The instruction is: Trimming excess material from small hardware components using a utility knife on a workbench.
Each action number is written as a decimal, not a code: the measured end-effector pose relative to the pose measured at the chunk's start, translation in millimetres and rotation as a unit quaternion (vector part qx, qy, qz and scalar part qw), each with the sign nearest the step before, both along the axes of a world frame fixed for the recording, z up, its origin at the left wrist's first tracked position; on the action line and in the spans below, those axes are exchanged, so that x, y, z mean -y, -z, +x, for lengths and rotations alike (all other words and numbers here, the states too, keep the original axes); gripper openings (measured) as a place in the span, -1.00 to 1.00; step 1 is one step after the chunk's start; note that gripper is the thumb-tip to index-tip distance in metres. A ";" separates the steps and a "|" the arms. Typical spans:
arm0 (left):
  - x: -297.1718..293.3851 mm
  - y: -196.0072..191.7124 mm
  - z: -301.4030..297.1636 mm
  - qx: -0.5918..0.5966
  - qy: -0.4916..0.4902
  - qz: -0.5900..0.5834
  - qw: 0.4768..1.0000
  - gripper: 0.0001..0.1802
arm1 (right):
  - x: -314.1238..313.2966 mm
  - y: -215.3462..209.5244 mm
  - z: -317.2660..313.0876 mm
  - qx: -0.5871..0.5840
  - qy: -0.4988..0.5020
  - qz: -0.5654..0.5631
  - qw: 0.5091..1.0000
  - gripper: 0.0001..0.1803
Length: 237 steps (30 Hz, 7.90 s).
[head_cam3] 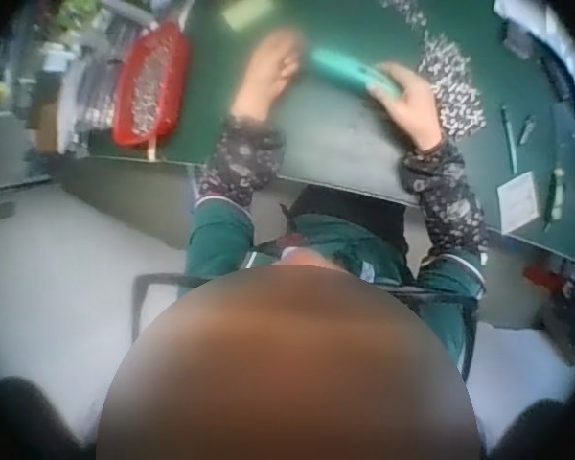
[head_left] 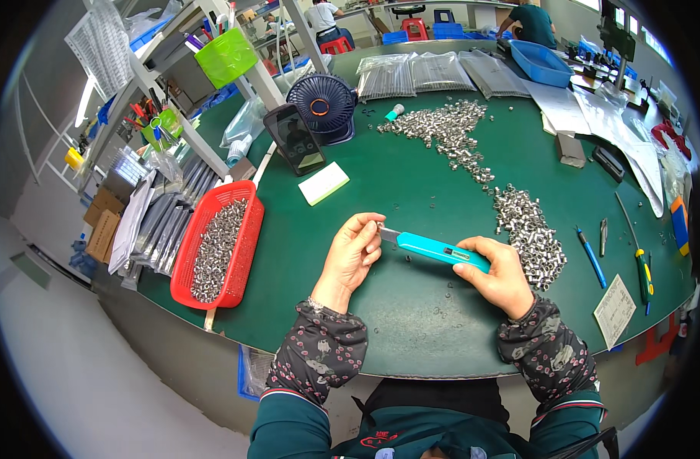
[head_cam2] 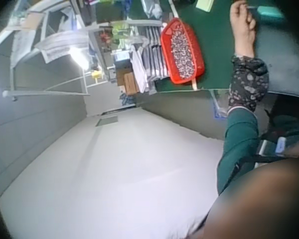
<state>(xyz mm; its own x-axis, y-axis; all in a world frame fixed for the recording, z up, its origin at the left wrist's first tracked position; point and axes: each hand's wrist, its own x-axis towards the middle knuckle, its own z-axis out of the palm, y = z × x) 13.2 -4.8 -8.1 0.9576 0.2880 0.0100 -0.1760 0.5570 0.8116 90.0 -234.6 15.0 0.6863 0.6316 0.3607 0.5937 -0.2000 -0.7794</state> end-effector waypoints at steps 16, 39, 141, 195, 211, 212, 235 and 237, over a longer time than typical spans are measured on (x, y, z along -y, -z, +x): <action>-0.4 -1.0 -0.9 -0.049 -0.020 0.015 0.998 -0.81 | 0.7 -0.3 2.5 0.134 0.052 0.059 0.988 -0.73; -0.4 0.6 -1.3 -0.006 0.000 0.022 1.000 -0.84 | -0.3 0.4 0.6 0.057 0.006 0.009 0.998 -0.70; 10.4 -5.3 2.2 0.011 -0.006 0.018 1.000 -0.85 | 1.2 6.5 6.4 -0.205 -0.039 0.020 0.978 -0.70; 5.0 -12.3 -1.0 -0.136 -0.008 0.105 0.985 -0.63 | 4.8 -5.6 2.0 0.163 0.035 -0.042 0.985 -0.72; 5.1 -8.7 0.3 -0.064 0.010 0.021 0.998 -0.77 | 6.3 -11.0 6.5 0.196 0.086 0.024 0.976 -0.74; 4.5 -7.2 0.3 -0.063 0.011 0.023 0.998 -0.77 | 6.0 -9.3 5.7 0.197 0.087 0.026 0.976 -0.74; 5.9 1.4 2.7 0.041 -0.010 0.031 0.999 -0.84 | 4.9 -2.7 9.0 -0.089 -0.006 -0.067 0.994 -0.69; 6.4 0.7 2.8 0.030 -0.013 0.029 0.999 -0.84 | 4.4 -2.6 8.4 -0.055 0.015 -0.074 0.996 -0.71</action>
